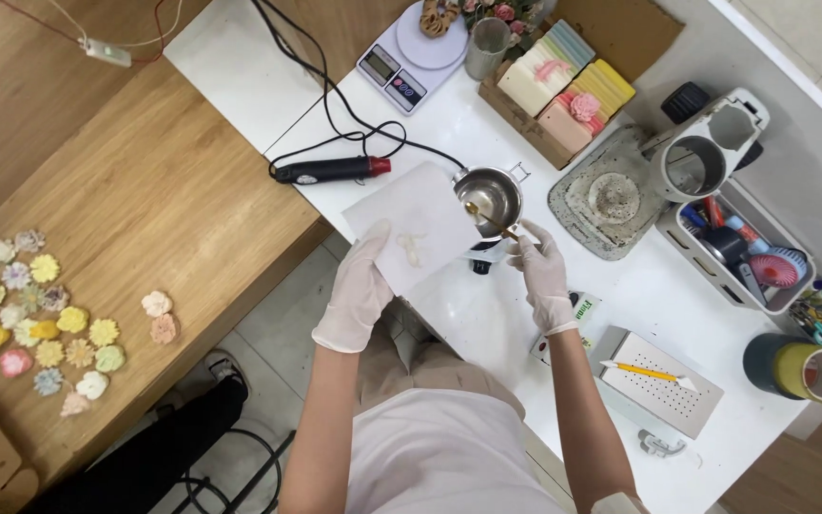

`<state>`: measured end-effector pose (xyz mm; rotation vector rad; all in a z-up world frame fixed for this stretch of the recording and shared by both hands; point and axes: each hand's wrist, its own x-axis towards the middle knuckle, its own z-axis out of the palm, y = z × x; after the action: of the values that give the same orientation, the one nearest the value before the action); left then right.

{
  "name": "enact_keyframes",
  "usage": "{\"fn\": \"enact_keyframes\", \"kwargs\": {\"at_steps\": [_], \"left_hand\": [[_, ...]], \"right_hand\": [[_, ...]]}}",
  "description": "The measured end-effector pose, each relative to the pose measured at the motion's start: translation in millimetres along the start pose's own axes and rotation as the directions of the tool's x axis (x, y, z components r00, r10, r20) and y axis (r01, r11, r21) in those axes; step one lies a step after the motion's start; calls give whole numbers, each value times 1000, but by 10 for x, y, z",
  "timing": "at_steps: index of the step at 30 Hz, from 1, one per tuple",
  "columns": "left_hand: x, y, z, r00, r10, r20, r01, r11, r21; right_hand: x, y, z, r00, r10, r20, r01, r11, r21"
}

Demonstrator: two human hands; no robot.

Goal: The recorder extracts wax designs from a melting pot and smooths them between paper/sheets, then uses a heat gun to finish decorative wax pieces.

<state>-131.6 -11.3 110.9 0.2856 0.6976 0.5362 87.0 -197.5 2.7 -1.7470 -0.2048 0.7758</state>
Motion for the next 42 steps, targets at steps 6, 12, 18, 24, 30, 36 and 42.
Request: {"fn": "enact_keyframes", "kwargs": {"at_steps": [6,12,18,24,30,36,42], "left_hand": [[-150,-70,52,894,-314,319,357,930,-86],[9,-67,603,792,-548,270,427,813,396],[454,-3,703,637,-751,173,637,639,430],[708,501,872,398,-819,413,767,544,340],[1026,768,957,247,-925,289,811,360,462],[1062,875,1045,300,-924,236,489,361,794],[1075,749,1003,424,-851,309,199,421,885]], "right_hand": [[-386,-767,-233,948,-297,-116,214,862,-461],[-622,-1316,-246,958,68,279,-203,849,487],[-942,-1436,-38,988,147,-52,-114,909,402],[-1111,-1580,278,949,1,-316,48,988,145],[-1235,-1743,628,935,-260,-240,258,965,-42],[-1414,-1944,870,931,-116,-346,155,984,87],[-1388,-1849,785,886,43,-461,181,885,430]]}}
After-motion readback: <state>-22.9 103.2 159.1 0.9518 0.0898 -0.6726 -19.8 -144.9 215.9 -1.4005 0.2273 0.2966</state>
